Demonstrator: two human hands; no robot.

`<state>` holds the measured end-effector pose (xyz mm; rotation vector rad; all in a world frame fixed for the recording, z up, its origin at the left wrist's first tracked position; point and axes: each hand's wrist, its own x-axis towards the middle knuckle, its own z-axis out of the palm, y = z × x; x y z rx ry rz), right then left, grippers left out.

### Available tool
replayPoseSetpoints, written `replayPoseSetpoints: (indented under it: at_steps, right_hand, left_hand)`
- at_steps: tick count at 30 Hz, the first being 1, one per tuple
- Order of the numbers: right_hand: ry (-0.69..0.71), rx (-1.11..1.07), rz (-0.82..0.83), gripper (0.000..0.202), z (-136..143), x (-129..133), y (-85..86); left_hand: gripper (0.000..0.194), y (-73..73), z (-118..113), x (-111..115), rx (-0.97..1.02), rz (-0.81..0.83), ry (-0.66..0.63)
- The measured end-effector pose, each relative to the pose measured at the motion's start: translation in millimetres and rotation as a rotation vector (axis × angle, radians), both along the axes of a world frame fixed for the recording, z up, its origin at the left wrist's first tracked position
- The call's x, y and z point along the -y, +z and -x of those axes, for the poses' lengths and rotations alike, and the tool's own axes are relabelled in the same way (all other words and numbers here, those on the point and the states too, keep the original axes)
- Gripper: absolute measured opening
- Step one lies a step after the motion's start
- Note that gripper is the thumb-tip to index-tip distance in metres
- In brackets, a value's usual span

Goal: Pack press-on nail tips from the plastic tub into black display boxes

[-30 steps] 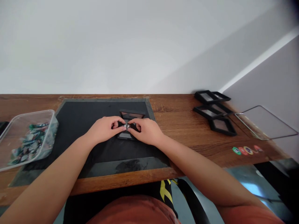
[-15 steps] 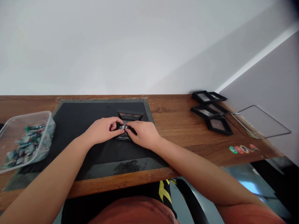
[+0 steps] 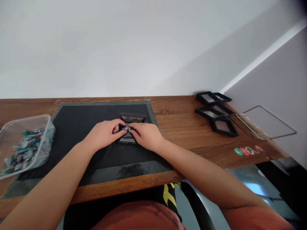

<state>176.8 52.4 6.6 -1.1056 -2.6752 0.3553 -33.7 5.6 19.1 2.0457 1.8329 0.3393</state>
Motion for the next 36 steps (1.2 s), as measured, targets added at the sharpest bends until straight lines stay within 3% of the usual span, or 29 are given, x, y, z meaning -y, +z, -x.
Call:
replayPoseSetpoints:
  at_steps: [18, 36]
  right_hand:
    - [-0.001, -0.013, 0.026, 0.034, -0.1, -1.6, 1.0]
    - [-0.049, -0.031, 0.005, 0.033, 0.8, -0.6, -0.5]
  left_hand:
    - [0.043, -1.3, -1.4, 0.7, 0.045, -0.004, 0.016]
    - [0.022, 4.0, -23.2, 2.9, 0.012, -0.008, 0.186]
